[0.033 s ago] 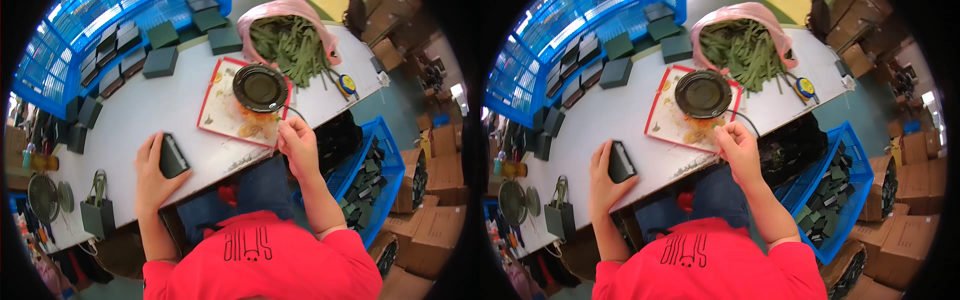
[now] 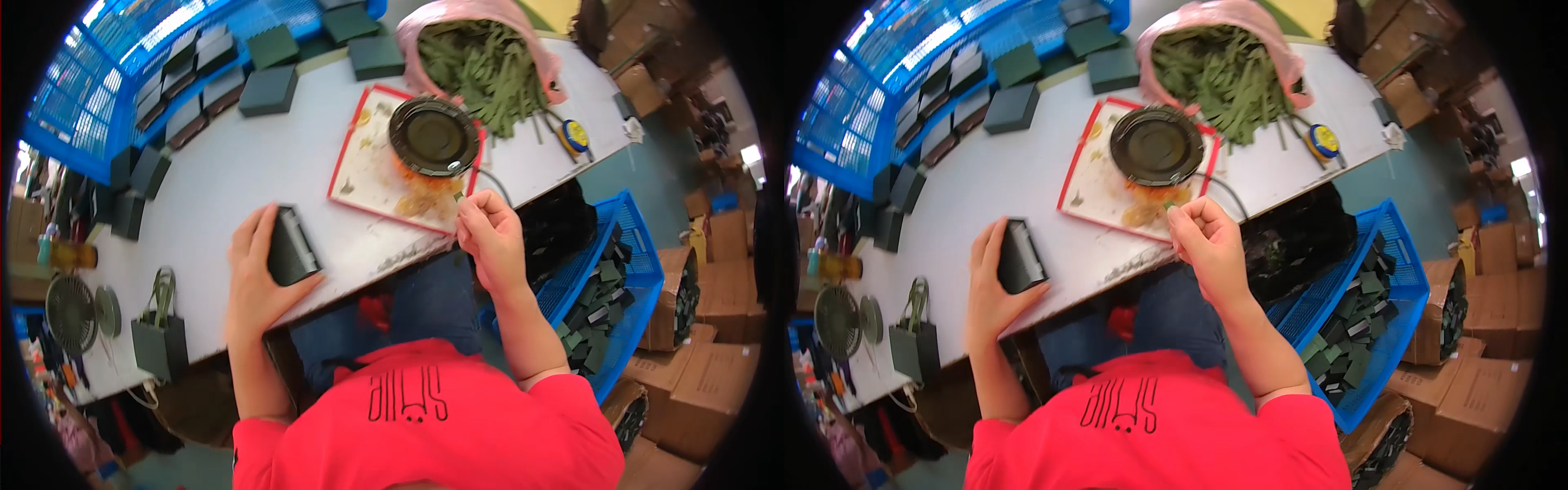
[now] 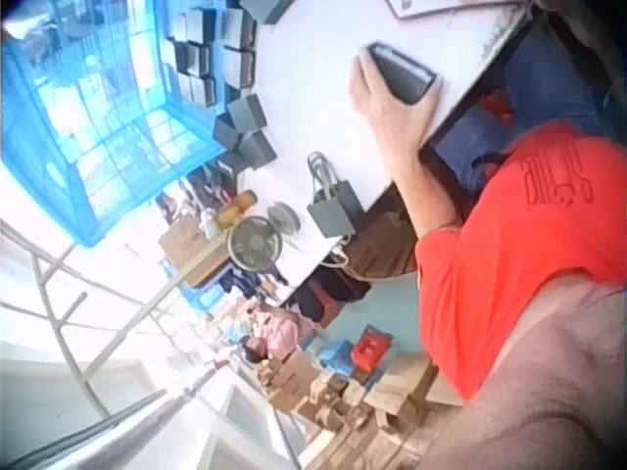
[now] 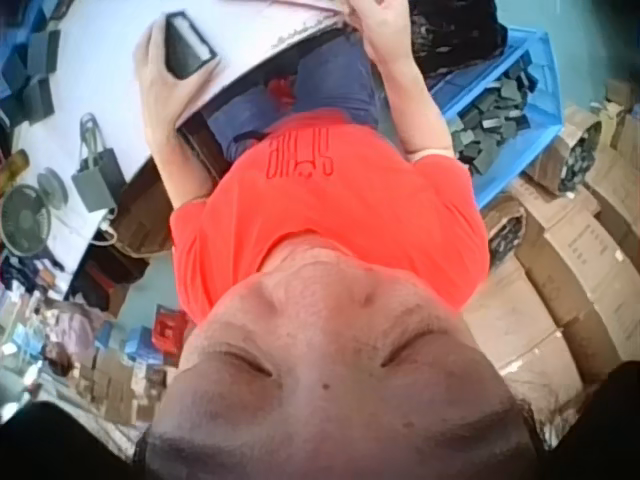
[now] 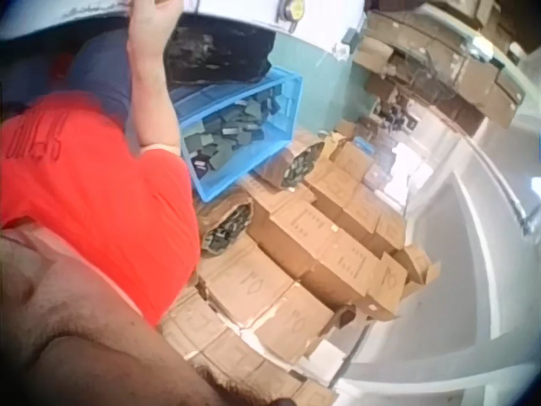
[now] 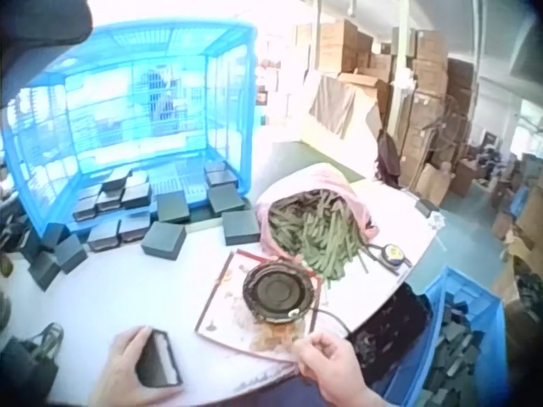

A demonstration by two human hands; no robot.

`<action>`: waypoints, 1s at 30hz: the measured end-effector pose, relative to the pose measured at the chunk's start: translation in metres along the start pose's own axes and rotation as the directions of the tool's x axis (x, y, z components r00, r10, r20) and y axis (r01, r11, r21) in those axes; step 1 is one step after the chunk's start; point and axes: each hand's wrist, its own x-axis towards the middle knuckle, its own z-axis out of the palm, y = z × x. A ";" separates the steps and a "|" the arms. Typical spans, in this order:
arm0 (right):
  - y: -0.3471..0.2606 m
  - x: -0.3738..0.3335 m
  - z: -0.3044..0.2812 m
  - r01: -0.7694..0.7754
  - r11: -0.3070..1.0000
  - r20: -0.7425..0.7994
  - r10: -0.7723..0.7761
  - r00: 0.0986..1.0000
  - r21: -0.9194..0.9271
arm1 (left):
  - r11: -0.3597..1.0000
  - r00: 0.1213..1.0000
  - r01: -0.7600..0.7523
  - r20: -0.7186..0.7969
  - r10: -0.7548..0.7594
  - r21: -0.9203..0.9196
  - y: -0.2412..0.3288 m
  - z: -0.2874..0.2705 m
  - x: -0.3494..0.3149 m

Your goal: The person sits at a table and wraps green rectangular boxes with green ribbons. They pick up a box, loop a ribbon around it, and tie a knot to secure it. The finished boxes are placed on the table to the left.

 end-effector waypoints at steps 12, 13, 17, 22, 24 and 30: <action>0.010 -0.038 0.038 -0.287 0.928 0.469 0.369 0.803 -0.238 | 0.833 0.871 -0.419 0.100 0.481 -0.361 0.036 0.008 0.029; 0.014 -0.038 0.038 -0.286 0.927 0.465 0.369 0.804 -0.242 | 0.835 0.867 -0.418 0.118 0.484 -0.357 0.037 0.008 0.029; 0.016 -0.037 0.040 -0.275 0.919 0.456 0.380 0.804 -0.282 | 0.840 0.860 -0.412 0.153 0.486 -0.352 0.038 0.006 0.028; 0.019 -0.036 0.043 -0.286 0.901 0.437 0.413 0.799 -0.328 | 0.836 0.849 -0.423 0.170 0.501 -0.351 0.037 0.004 0.028; 0.018 -0.034 0.039 -0.200 0.894 0.434 0.378 0.818 -0.402 | 0.832 0.831 -0.445 0.192 0.521 -0.333 0.043 0.008 0.034; 0.034 -0.026 0.036 -0.006 0.848 0.503 0.321 0.803 -0.530 | 0.877 0.855 -0.476 0.196 0.480 -0.070 0.056 0.014 0.020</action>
